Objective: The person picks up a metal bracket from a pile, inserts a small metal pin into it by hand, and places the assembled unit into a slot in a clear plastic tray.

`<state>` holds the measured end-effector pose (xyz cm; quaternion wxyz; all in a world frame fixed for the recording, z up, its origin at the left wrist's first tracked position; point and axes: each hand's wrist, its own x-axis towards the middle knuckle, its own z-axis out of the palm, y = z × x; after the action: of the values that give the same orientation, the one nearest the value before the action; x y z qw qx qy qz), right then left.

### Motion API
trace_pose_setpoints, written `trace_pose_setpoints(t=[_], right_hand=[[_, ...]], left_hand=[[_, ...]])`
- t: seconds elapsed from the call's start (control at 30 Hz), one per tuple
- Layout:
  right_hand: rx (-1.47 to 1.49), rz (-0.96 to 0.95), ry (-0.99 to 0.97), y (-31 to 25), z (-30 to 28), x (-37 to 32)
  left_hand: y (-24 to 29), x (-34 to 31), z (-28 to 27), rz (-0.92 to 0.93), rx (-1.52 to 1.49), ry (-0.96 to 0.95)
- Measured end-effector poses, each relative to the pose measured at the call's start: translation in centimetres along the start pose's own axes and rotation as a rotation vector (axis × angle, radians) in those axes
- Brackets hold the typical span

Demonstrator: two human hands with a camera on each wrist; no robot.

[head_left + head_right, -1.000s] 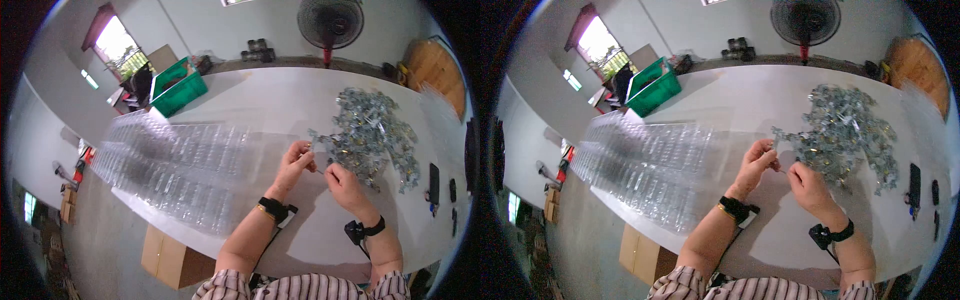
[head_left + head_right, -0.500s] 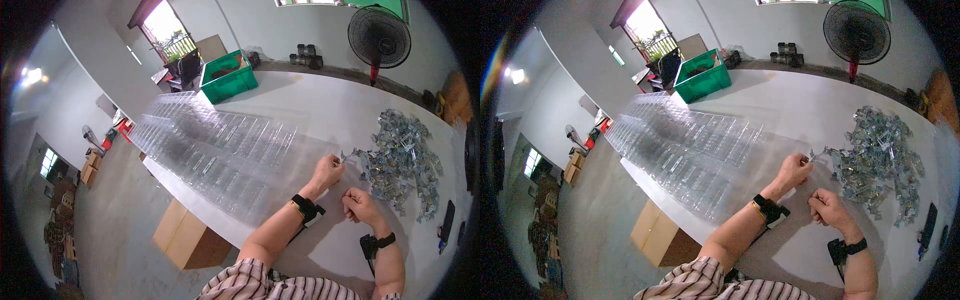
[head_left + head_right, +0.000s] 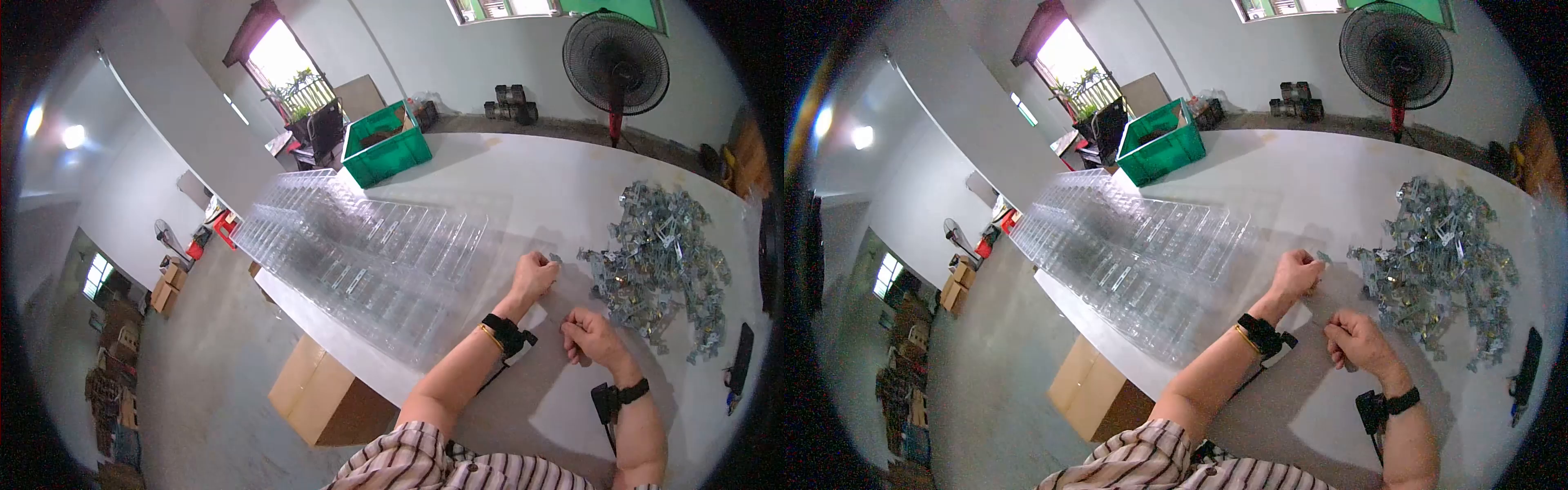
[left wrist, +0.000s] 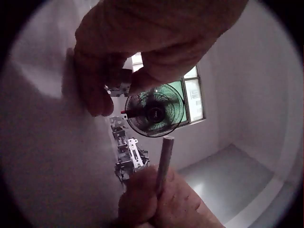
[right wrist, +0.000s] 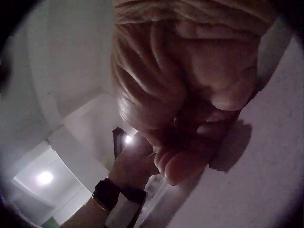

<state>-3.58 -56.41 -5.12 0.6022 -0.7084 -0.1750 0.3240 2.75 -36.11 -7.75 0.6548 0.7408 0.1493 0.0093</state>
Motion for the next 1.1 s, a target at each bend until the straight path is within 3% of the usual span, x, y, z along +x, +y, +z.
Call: trace_pose_setpoints(t=[0.07,0.17,0.3,0.5,0.57,0.73,0.8,0.9,0.93,1.1], right_hand=[[0.002,0.021,0.011,-0.3,0.0,-0.1],[-0.020,0.042,0.025,-0.2,0.0,-0.2],[-0.009,0.049,0.014,-0.2,-0.1,-0.3],[-0.022,0.042,0.009,-0.6,-0.1,-0.5],[-0.009,0.044,0.001,-0.4,-0.1,-0.4],[0.022,-0.015,0.015,0.6,-0.2,-0.1],[-0.065,-0.133,0.020,1.3,-0.4,0.4],[0.144,-0.087,-0.052,1.9,-0.5,0.3],[0.082,0.019,-0.005,0.7,-0.3,0.0],[0.108,-0.007,0.000,0.9,-0.3,0.1]], left_hand=[[-0.5,0.6,0.1,0.158,0.238,0.050],[-0.6,1.2,0.2,0.197,0.486,0.105],[0.0,0.8,0.1,0.108,0.568,0.043],[-0.7,0.6,0.3,0.233,0.734,0.145],[-1.0,0.5,0.6,0.411,0.775,0.252],[0.7,-0.9,0.0,0.415,0.745,0.187],[3.0,-3.2,-0.9,0.446,0.699,0.186],[6.3,-6.4,-2.7,0.466,0.729,0.218],[7.2,-7.4,-3.5,0.472,0.731,0.240],[9.3,-10.7,-10.8,0.455,0.855,0.365]])
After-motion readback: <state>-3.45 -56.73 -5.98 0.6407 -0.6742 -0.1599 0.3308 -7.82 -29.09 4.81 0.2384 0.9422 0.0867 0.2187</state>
